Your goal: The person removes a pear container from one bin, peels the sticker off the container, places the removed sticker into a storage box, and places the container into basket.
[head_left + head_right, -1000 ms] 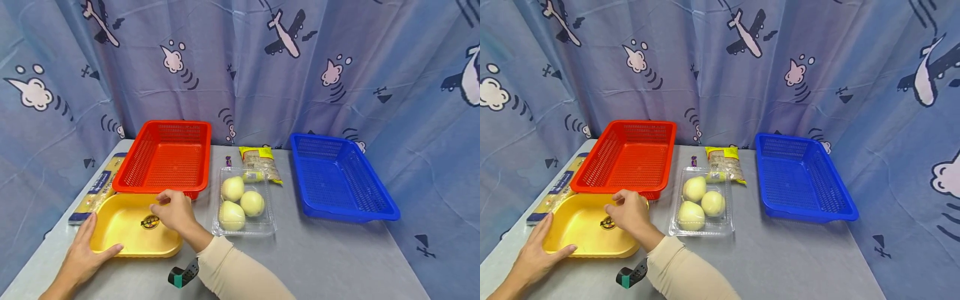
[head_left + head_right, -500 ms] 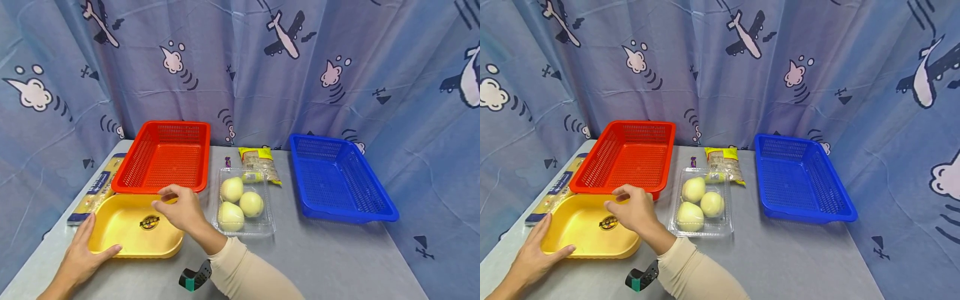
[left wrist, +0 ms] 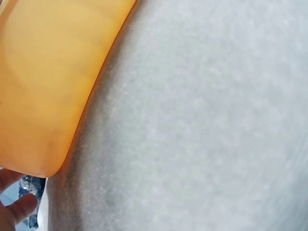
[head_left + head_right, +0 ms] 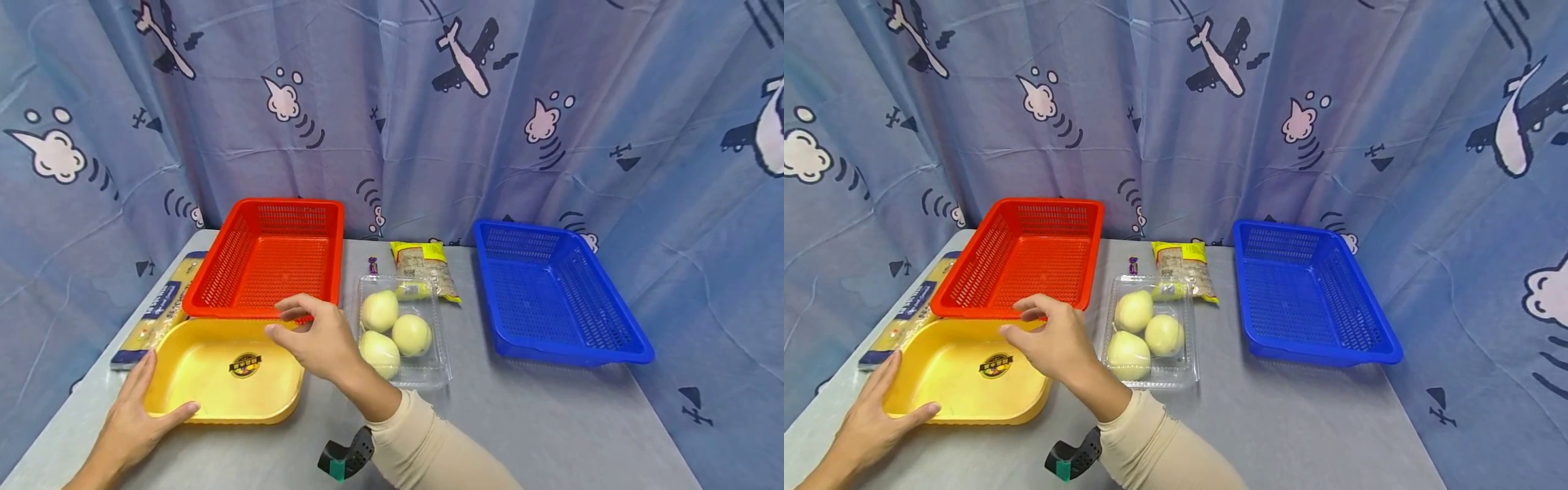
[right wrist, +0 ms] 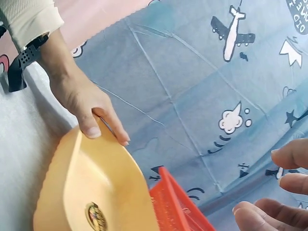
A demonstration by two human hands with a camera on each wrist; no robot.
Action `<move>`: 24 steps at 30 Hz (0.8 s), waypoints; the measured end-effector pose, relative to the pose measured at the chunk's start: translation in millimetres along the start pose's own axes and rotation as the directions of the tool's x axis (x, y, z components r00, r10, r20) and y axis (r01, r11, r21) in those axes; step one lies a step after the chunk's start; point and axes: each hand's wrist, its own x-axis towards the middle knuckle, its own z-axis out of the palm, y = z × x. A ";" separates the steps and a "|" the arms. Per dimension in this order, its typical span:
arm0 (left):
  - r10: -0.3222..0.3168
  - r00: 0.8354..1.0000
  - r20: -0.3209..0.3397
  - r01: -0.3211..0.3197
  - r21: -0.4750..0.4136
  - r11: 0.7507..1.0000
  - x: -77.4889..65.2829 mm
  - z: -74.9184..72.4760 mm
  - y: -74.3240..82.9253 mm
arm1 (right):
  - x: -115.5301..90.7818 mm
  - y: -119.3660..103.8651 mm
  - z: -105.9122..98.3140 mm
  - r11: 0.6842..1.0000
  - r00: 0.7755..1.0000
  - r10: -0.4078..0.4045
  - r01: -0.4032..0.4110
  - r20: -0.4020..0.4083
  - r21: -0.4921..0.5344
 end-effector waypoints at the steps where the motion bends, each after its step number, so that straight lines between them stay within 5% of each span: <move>1: 0.000 1.000 0.003 0.000 0.000 1.000 0.0 0.0 -0.1 | -0.6 -0.4 -3.1 1.000 1.000 -0.005 0.005 0.001 0.000; 24: -0.010 1.000 -0.015 0.010 0.001 1.000 -0.1 1.2 0.8 | -20.9 -13.8 -56.8 0.998 0.997 -0.062 0.063 -0.044 0.029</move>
